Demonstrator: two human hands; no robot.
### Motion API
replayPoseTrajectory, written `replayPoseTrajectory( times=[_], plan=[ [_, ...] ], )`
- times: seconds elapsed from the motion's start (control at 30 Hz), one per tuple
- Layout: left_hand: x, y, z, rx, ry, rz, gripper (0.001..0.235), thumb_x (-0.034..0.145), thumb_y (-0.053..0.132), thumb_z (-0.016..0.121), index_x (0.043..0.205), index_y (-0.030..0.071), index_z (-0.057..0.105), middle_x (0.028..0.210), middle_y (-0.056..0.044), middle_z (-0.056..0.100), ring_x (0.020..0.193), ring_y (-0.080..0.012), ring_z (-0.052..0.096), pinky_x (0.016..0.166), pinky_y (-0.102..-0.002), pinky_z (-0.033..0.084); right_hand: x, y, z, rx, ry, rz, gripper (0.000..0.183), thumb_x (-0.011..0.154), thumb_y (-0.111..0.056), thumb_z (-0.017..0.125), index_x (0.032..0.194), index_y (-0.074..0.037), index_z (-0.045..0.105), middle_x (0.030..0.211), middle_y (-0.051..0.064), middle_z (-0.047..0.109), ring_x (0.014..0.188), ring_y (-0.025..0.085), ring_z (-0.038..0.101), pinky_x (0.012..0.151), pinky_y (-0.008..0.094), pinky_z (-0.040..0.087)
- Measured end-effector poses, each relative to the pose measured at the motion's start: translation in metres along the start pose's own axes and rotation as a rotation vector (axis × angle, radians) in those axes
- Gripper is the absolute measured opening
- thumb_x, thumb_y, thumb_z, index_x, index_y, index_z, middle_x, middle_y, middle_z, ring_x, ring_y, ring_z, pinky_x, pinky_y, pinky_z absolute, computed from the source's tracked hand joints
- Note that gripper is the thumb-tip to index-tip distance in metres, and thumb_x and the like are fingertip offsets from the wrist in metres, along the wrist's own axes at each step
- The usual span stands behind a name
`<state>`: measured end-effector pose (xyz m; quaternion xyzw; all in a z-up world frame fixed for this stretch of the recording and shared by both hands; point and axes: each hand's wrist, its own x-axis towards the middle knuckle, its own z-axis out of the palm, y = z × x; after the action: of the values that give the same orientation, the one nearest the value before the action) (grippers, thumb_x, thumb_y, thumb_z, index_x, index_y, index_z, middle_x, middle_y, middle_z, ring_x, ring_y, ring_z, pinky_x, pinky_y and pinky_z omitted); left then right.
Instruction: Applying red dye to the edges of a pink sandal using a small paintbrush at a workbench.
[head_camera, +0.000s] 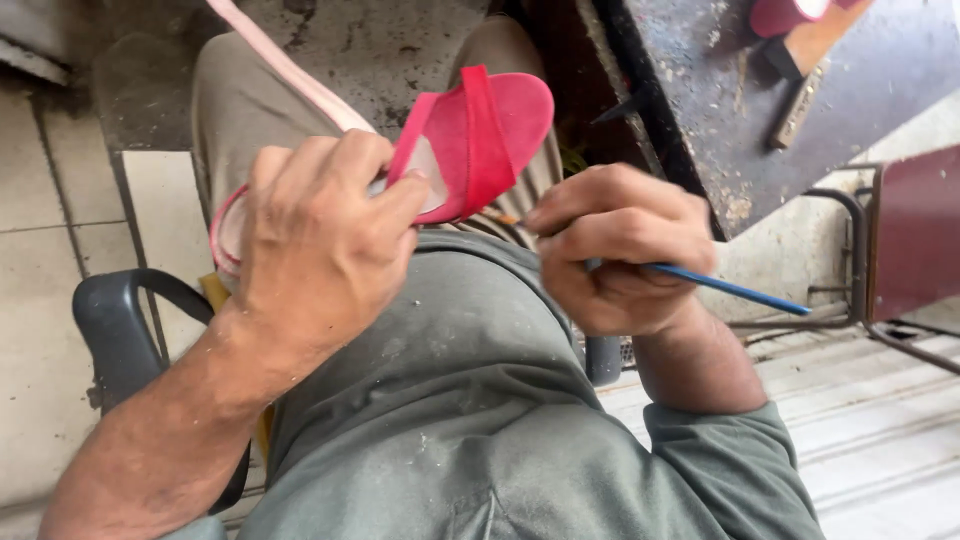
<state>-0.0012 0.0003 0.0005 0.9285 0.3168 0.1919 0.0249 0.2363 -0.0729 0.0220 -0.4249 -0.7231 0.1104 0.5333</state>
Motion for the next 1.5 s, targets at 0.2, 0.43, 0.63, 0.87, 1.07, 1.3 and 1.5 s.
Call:
replayPoseTrajectory(
  times=[0.2, 0.43, 0.63, 0.87, 1.07, 1.3, 1.5],
  plan=[
    [0.001, 0.006, 0.0, 0.108, 0.072, 0.043, 0.013, 0.096, 0.007, 0.076, 0.091, 0.015, 0.068, 0.104, -0.003, 0.061, 0.084, -0.0249, 0.055, 0.069, -0.04, 0.036, 0.009, -0.001, -0.006, -0.013, -0.036, 0.012, 0.015, 0.088, 0.012, 0.063, 0.08, 0.0, 0.059, 0.087, 0.021, 0.069, 0.07, 0.029, 0.069, 0.066, 0.036, 0.058],
    [0.005, 0.012, 0.001, 0.162, 0.158, 0.075, 0.017, 0.094, 0.004, 0.069, 0.099, 0.019, 0.075, 0.096, -0.003, 0.056, 0.082, -0.0261, 0.05, 0.07, -0.04, 0.033, 0.006, 0.005, -0.007, 0.091, -0.166, -0.003, 0.016, 0.084, 0.015, 0.065, 0.076, 0.002, 0.06, 0.084, 0.022, 0.07, 0.067, 0.027, 0.069, 0.067, 0.035, 0.061],
    [0.007, 0.016, -0.001, 0.186, 0.147, 0.101, 0.018, 0.098, -0.002, 0.066, 0.096, 0.015, 0.071, 0.089, -0.002, 0.049, 0.082, -0.0245, 0.048, 0.071, -0.038, 0.031, 0.008, 0.005, -0.008, 0.047, -0.185, 0.02, 0.02, 0.087, 0.014, 0.066, 0.078, -0.002, 0.059, 0.085, 0.018, 0.071, 0.07, 0.027, 0.07, 0.069, 0.034, 0.057],
    [0.007, 0.016, 0.004, 0.254, 0.167, 0.123, 0.024, 0.084, -0.01, 0.063, 0.082, 0.013, 0.06, 0.089, -0.002, 0.051, 0.077, -0.0222, 0.048, 0.07, -0.036, 0.031, 0.005, 0.015, -0.011, 0.042, -0.229, 0.003, 0.019, 0.086, 0.014, 0.065, 0.077, -0.002, 0.06, 0.085, 0.018, 0.071, 0.068, 0.025, 0.068, 0.065, 0.034, 0.055],
    [0.006, 0.016, 0.007, 0.238, 0.18, 0.143, 0.027, 0.077, -0.01, 0.056, 0.069, 0.014, 0.047, 0.084, -0.002, 0.045, 0.073, -0.0219, 0.042, 0.069, -0.036, 0.03, 0.004, 0.022, -0.015, 0.066, -0.224, 0.034, 0.016, 0.088, 0.011, 0.066, 0.079, 0.0, 0.059, 0.085, 0.021, 0.071, 0.071, 0.026, 0.07, 0.069, 0.034, 0.058],
    [0.006, 0.015, 0.009, 0.275, 0.163, 0.151, 0.026, 0.085, -0.006, 0.058, 0.072, 0.015, 0.052, 0.086, -0.001, 0.047, 0.074, -0.0211, 0.043, 0.069, -0.036, 0.031, -0.001, 0.049, -0.022, 0.149, -0.051, 0.078, 0.02, 0.087, 0.018, 0.066, 0.083, 0.0, 0.059, 0.09, 0.025, 0.068, 0.075, 0.029, 0.069, 0.068, 0.036, 0.058],
    [0.007, 0.011, 0.016, 0.163, 0.156, 0.114, 0.02, 0.084, -0.007, 0.06, 0.086, 0.013, 0.06, 0.088, -0.003, 0.049, 0.076, -0.0233, 0.045, 0.067, -0.037, 0.031, 0.008, 0.028, -0.022, 0.268, -0.262, 0.182, 0.009, 0.086, 0.004, 0.062, 0.078, 0.001, 0.062, 0.086, 0.023, 0.07, 0.071, 0.029, 0.07, 0.065, 0.036, 0.056]
  ],
)
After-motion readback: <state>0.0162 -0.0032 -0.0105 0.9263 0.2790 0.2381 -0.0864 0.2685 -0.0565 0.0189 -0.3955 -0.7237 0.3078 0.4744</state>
